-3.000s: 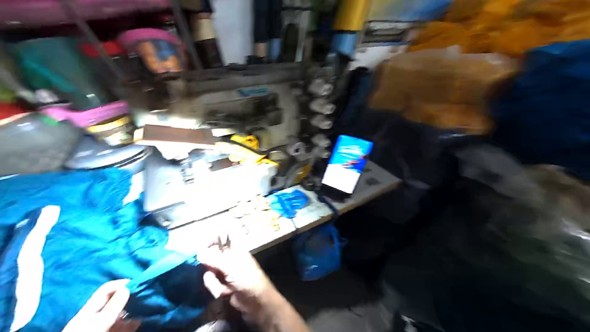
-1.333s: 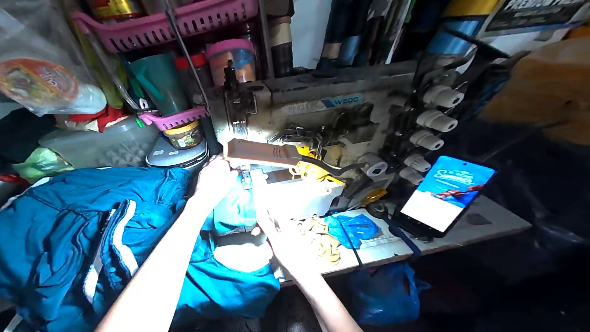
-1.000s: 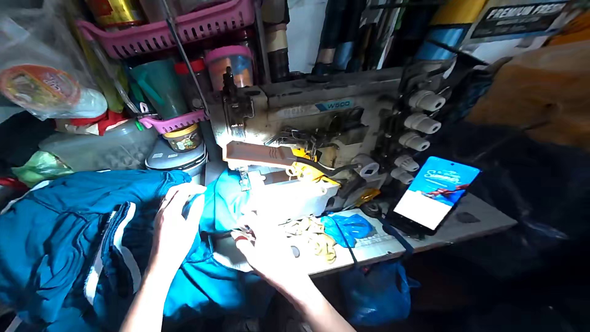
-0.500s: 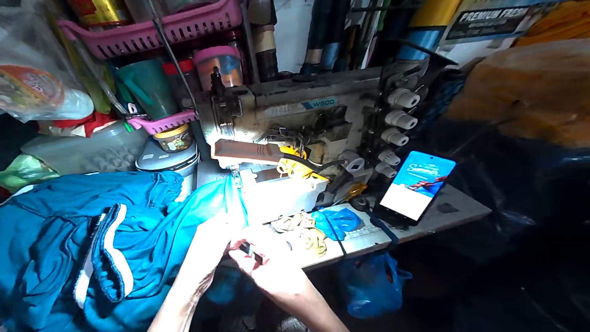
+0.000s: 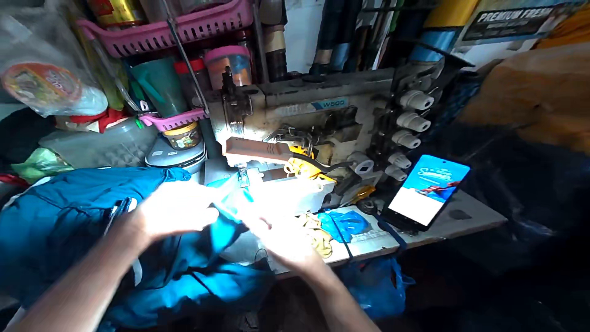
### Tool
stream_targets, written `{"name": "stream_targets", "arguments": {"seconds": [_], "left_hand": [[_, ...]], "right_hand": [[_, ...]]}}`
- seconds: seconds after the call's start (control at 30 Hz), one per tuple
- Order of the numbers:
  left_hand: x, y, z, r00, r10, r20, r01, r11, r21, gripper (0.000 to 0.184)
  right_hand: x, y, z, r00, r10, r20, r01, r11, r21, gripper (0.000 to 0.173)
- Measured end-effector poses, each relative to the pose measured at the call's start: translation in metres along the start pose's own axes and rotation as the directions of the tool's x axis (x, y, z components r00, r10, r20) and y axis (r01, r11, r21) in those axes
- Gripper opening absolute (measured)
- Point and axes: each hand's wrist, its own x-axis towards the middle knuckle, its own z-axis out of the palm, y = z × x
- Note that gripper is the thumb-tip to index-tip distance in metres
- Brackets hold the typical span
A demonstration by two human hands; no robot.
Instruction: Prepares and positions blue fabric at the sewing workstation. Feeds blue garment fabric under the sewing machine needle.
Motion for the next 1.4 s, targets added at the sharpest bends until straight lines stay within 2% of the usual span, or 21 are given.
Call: {"name": "stream_targets", "arguments": {"seconds": [0.03, 0.1, 0.17, 0.2, 0.27, 0.3, 0.33, 0.43, 0.5, 0.53, 0.57, 0.6, 0.67, 0.77, 0.87, 0.93, 1.07, 1.27, 1.33, 1.4], "left_hand": [[-0.004, -0.017, -0.011, 0.999, -0.034, -0.024, 0.035, 0.999, 0.039, 0.025], [-0.013, -0.042, -0.032, 0.992, -0.088, -0.087, 0.090, 0.996, 0.019, 0.030], [-0.017, -0.046, -0.041, 0.986, -0.123, -0.117, 0.124, 0.992, 0.005, 0.021], [-0.018, -0.043, -0.045, 0.987, -0.110, -0.115, 0.110, 0.994, -0.002, 0.016], [-0.018, -0.033, -0.047, 0.985, -0.037, -0.166, 0.036, 0.999, -0.005, 0.010], [-0.018, -0.029, -0.048, 0.979, 0.020, -0.201, -0.022, 1.000, -0.008, 0.006], [-0.017, -0.026, -0.048, 0.969, 0.084, -0.231, -0.090, 0.996, -0.016, 0.004], [-0.014, -0.015, -0.045, 0.927, 0.251, -0.277, -0.293, 0.948, -0.122, 0.015], [-0.008, -0.011, -0.039, 0.928, 0.308, -0.209, -0.352, 0.908, -0.227, 0.013], [-0.003, -0.012, -0.033, 0.934, 0.316, -0.168, -0.346, 0.915, -0.206, 0.013], [0.001, -0.009, -0.034, 0.960, 0.274, -0.063, -0.281, 0.941, -0.189, 0.016], [0.006, -0.005, -0.036, 0.979, 0.202, 0.034, -0.196, 0.972, -0.126, 0.021], [0.015, -0.003, -0.037, 0.990, 0.075, 0.121, -0.075, 0.997, 0.002, 0.028], [0.027, -0.012, -0.035, 0.993, 0.056, 0.104, -0.061, 0.997, 0.047, 0.024], [0.025, -0.013, -0.041, 0.987, 0.147, 0.069, -0.143, 0.988, -0.063, 0.021], [0.021, -0.013, -0.042, 0.984, 0.174, 0.036, -0.169, 0.980, -0.107, 0.024], [0.014, -0.001, -0.052, 0.995, 0.050, 0.084, -0.047, 0.998, -0.043, 0.027], [0.011, 0.009, -0.057, 0.994, 0.013, 0.108, -0.009, 0.999, -0.036, 0.038], [0.011, 0.010, -0.057, 0.996, 0.006, 0.094, 0.000, 0.998, -0.068, 0.035], [0.013, 0.014, -0.060, 0.992, -0.019, 0.126, 0.028, 0.997, -0.070, 0.041]], "right_hand": [[0.008, 0.006, -0.007, 0.997, 0.072, -0.022, -0.071, 0.997, 0.022, 0.028], [0.024, 0.019, -0.012, 0.991, 0.075, -0.111, -0.074, 0.997, 0.013, 0.023], [0.036, 0.023, -0.008, 0.986, -0.070, -0.149, 0.066, 0.997, -0.031, 0.019], [0.042, 0.022, -0.004, 0.975, -0.160, -0.157, 0.156, 0.987, -0.037, 0.024], [0.053, 0.020, 0.007, 0.956, -0.256, -0.141, 0.253, 0.967, -0.040, 0.026], [0.057, 0.019, 0.011, 0.959, -0.257, -0.118, 0.256, 0.966, -0.027, 0.025], [0.058, 0.019, 0.012, 0.972, -0.222, -0.071, 0.223, 0.975, 0.005, 0.024], [0.052, 0.024, 0.010, 0.988, -0.084, 0.132, 0.060, 0.982, 0.177, 0.028], [0.039, 0.034, 0.010, 0.978, -0.035, 0.208, -0.026, 0.958, 0.286, 0.033], [0.033, 0.042, 0.013, 0.977, -0.010, 0.214, -0.066, 0.936, 0.346, 0.032], [0.028, 0.045, 0.014, 0.973, 0.021, 0.228, -0.113, 0.911, 0.397, 0.030], [0.025, 0.045, 0.014, 0.968, 0.058, 0.244, -0.162, 0.887, 0.433, 0.028], [0.026, 0.043, 0.015, 0.957, 0.118, 0.265, -0.229, 0.870, 0.438, 0.029], [0.037, 0.048, 0.017, 0.965, 0.094, 0.244, -0.183, 0.908, 0.377, 0.033], [0.046, 0.057, 0.021, 0.981, -0.009, 0.196, -0.082, 0.889, 0.450, 0.023], [0.047, 0.058, 0.022, 0.984, -0.025, 0.176, -0.064, 0.874, 0.482, 0.019], [0.045, 0.058, 0.021, 0.984, -0.029, 0.174, -0.064, 0.861, 0.505, 0.017], [0.047, 0.064, 0.023, 0.978, -0.025, 0.205, -0.084, 0.861, 0.502, 0.025], [0.047, 0.063, 0.023, 0.980, -0.023, 0.199, -0.086, 0.851, 0.519, 0.024], [0.046, 0.063, 0.024, 0.982, -0.016, 0.186, -0.086, 0.847, 0.525, 0.021]]}}
